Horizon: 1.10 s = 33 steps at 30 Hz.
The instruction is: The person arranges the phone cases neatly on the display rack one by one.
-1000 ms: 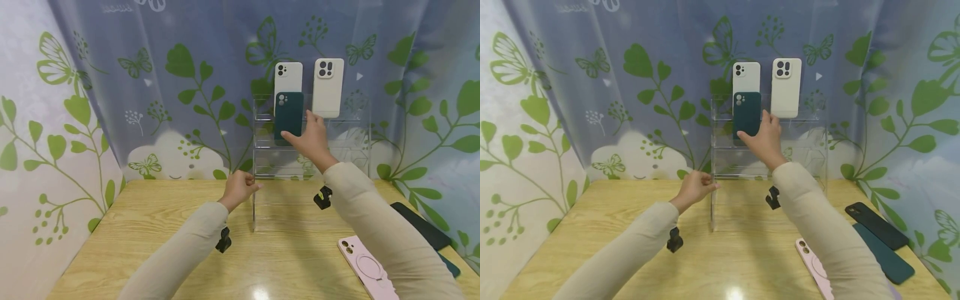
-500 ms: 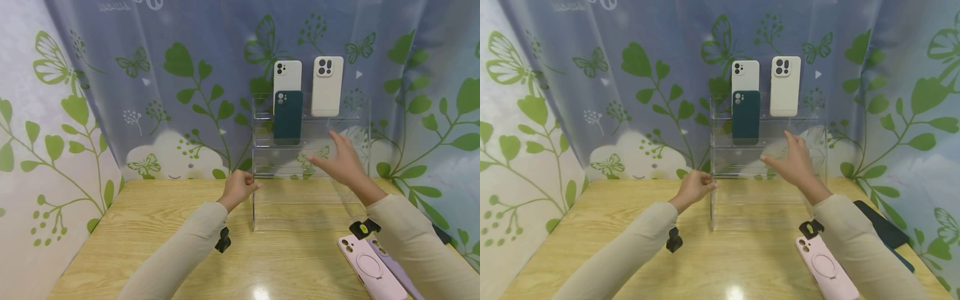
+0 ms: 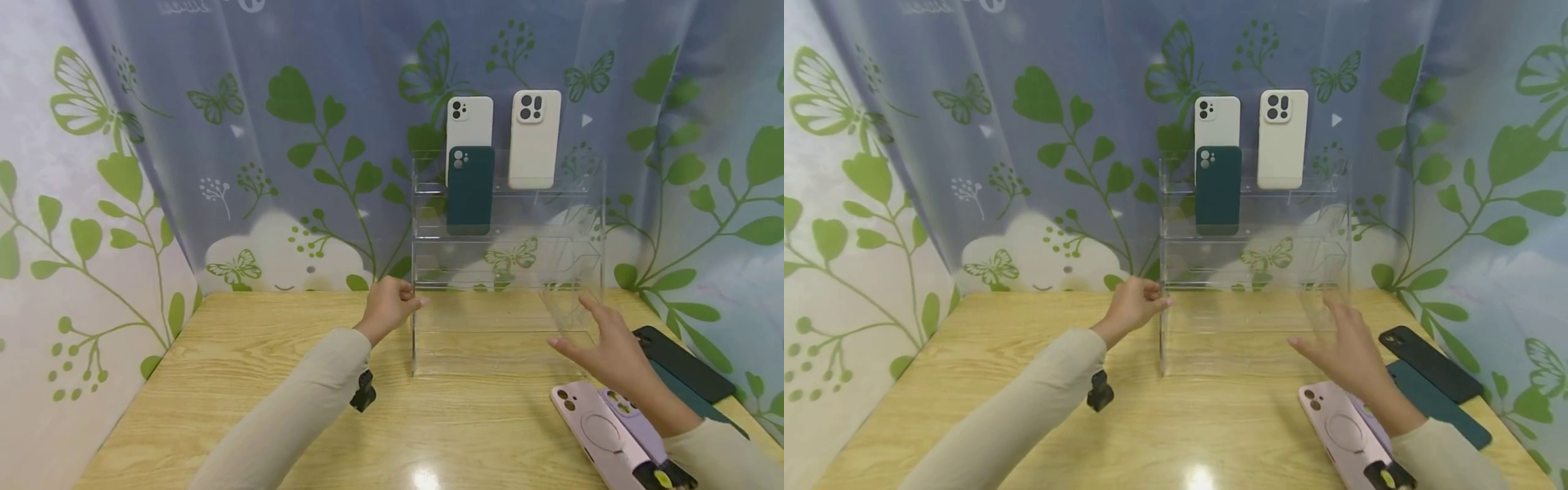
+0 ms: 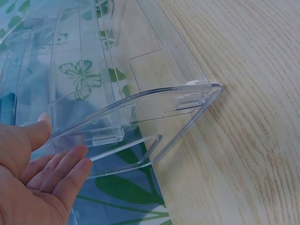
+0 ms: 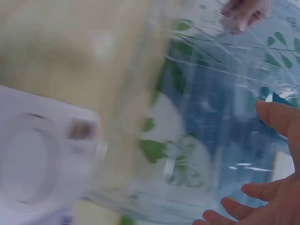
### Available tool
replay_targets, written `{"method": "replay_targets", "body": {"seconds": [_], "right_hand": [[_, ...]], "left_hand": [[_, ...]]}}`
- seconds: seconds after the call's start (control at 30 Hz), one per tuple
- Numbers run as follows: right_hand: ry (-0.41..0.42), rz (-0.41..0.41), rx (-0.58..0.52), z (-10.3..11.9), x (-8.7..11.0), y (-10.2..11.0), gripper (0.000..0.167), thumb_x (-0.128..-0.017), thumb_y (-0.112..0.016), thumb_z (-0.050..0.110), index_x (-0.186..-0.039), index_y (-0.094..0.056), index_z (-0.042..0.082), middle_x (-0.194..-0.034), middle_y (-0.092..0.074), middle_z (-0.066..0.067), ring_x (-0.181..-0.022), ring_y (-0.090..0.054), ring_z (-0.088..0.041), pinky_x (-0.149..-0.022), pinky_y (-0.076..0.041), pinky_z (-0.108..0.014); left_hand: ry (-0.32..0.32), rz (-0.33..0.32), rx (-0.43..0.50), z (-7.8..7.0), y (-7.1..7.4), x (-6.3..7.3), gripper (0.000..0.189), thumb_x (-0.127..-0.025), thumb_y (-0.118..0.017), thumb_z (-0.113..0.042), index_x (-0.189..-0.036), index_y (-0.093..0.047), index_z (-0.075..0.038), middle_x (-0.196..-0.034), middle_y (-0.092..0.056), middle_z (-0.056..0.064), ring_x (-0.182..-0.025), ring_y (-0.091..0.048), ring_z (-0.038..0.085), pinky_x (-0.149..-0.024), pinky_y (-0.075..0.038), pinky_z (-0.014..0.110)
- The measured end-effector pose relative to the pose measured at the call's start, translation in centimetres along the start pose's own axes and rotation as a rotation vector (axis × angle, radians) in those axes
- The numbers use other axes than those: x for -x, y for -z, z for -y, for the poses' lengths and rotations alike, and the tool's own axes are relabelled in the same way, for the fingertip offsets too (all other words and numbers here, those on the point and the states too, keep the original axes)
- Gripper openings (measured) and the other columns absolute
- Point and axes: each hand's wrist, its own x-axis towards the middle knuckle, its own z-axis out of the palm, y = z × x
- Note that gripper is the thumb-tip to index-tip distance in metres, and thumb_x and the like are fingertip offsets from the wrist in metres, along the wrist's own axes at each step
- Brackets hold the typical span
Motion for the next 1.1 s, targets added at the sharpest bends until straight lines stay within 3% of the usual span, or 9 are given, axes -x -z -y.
{"method": "replay_targets", "body": {"seconds": [0.03, 0.17, 0.23, 0.3, 0.43, 0.5, 0.7, 0.9, 1.1], "right_hand": [[-0.007, 0.008, 0.007, -0.6, 0.6, -0.4, 0.102, -0.086, -0.067, 0.051, -0.15, -0.013, -0.006, -0.144, -0.021, -0.041, -0.126, -0.026, -0.061, -0.087, -0.032, -0.074], [-0.05, 0.075, -0.005, -2.5, 2.5, -2.0, 0.101, -0.086, -0.067, 0.05, -0.149, -0.015, -0.009, -0.141, -0.022, -0.044, -0.122, -0.028, -0.063, -0.085, -0.035, -0.073], [-0.082, 0.113, -0.01, -3.3, 3.1, -2.7, 0.101, -0.086, -0.067, 0.05, -0.148, -0.015, -0.01, -0.14, -0.021, -0.044, -0.121, -0.029, -0.064, -0.084, -0.037, -0.072], [-0.116, 0.15, -0.006, -4.1, 3.5, -3.3, 0.101, -0.087, -0.066, 0.051, -0.148, -0.015, -0.011, -0.14, -0.021, -0.045, -0.12, -0.031, -0.064, -0.083, -0.039, -0.071], [-0.153, 0.213, 0.011, -5.1, 3.8, -4.2, 0.101, -0.087, -0.065, 0.052, -0.146, -0.017, -0.014, -0.14, -0.023, -0.046, -0.117, -0.038, -0.063, -0.08, -0.046, -0.064], [-0.156, 0.234, 0.017, -5.5, 3.9, -4.5, 0.101, -0.086, -0.066, 0.051, -0.145, -0.017, -0.016, -0.138, -0.026, -0.047, -0.116, -0.042, -0.062, -0.078, -0.049, -0.06], [-0.1, 0.19, 0.083, -6.7, 4.1, -5.5, 0.098, -0.079, -0.076, 0.044, -0.139, -0.029, -0.018, -0.132, -0.037, -0.046, -0.113, -0.043, -0.061, -0.08, -0.047, -0.062], [-0.034, 0.14, 0.143, -6.9, 4.6, -6.3, 0.091, -0.071, -0.083, 0.04, -0.135, -0.043, -0.012, -0.127, -0.043, -0.043, -0.108, -0.041, -0.065, -0.079, -0.037, -0.072], [0.072, 0.137, 0.125, -6.7, 5.2, -6.7, 0.083, -0.069, -0.085, 0.032, -0.133, -0.048, -0.006, -0.129, -0.048, -0.035, -0.112, -0.045, -0.057, -0.081, -0.042, -0.067]], "left_hand": [[-0.002, 0.004, 0.002, 0.0, 0.0, 0.0, 0.03, -0.086, -0.074, -0.02, -0.071, -0.064, 0.004, -0.069, -0.065, 0.01, -0.062, -0.058, 0.017, -0.068, -0.051, 0.03], [-0.002, 0.004, 0.001, 0.1, -0.1, -0.1, 0.035, -0.085, -0.075, -0.021, -0.062, -0.054, -0.005, -0.063, -0.058, 0.004, -0.057, -0.045, 0.01, -0.064, -0.045, 0.026], [-0.003, 0.001, -0.001, 0.1, -0.1, -0.1, 0.029, -0.085, -0.075, -0.021, -0.068, -0.063, -0.001, -0.074, -0.069, 0.011, -0.064, -0.055, 0.011, -0.07, -0.051, 0.03], [-0.003, -0.008, -0.004, 0.1, -0.1, 0.0, 0.021, -0.085, -0.075, -0.021, -0.083, -0.072, 0.0, -0.091, -0.073, 0.015, -0.081, -0.067, 0.016, -0.081, -0.055, 0.036], [0.015, -0.003, 0.004, 0.1, -0.1, 0.0, 0.029, -0.085, -0.075, -0.021, -0.102, -0.072, 0.002, -0.103, -0.071, 0.017, -0.098, -0.068, 0.029, -0.087, -0.054, 0.041], [0.015, -0.001, 0.004, 0.1, -0.1, 0.0, 0.03, -0.085, -0.075, -0.021, -0.103, -0.072, 0.002, -0.102, -0.071, 0.016, -0.098, -0.068, 0.029, -0.086, -0.055, 0.041], [0.009, -0.005, 0.004, 0.0, -0.1, 0.0, 0.024, -0.085, -0.075, -0.02, -0.097, -0.074, 0.001, -0.097, -0.073, 0.015, -0.092, -0.069, 0.027, -0.085, -0.055, 0.041], [0.02, -0.006, 0.007, -0.2, -0.1, 0.0, 0.028, -0.085, -0.075, -0.02, -0.102, -0.073, 0.002, -0.1, -0.072, 0.016, -0.096, -0.068, 0.029, -0.087, -0.054, 0.043], [0.005, -0.003, 0.003, -0.1, 0.0, 0.0, 0.031, -0.085, -0.075, -0.019, -0.106, -0.071, 0.003, -0.103, -0.071, 0.018, -0.1, -0.067, 0.031, -0.087, -0.054, 0.042]]}}
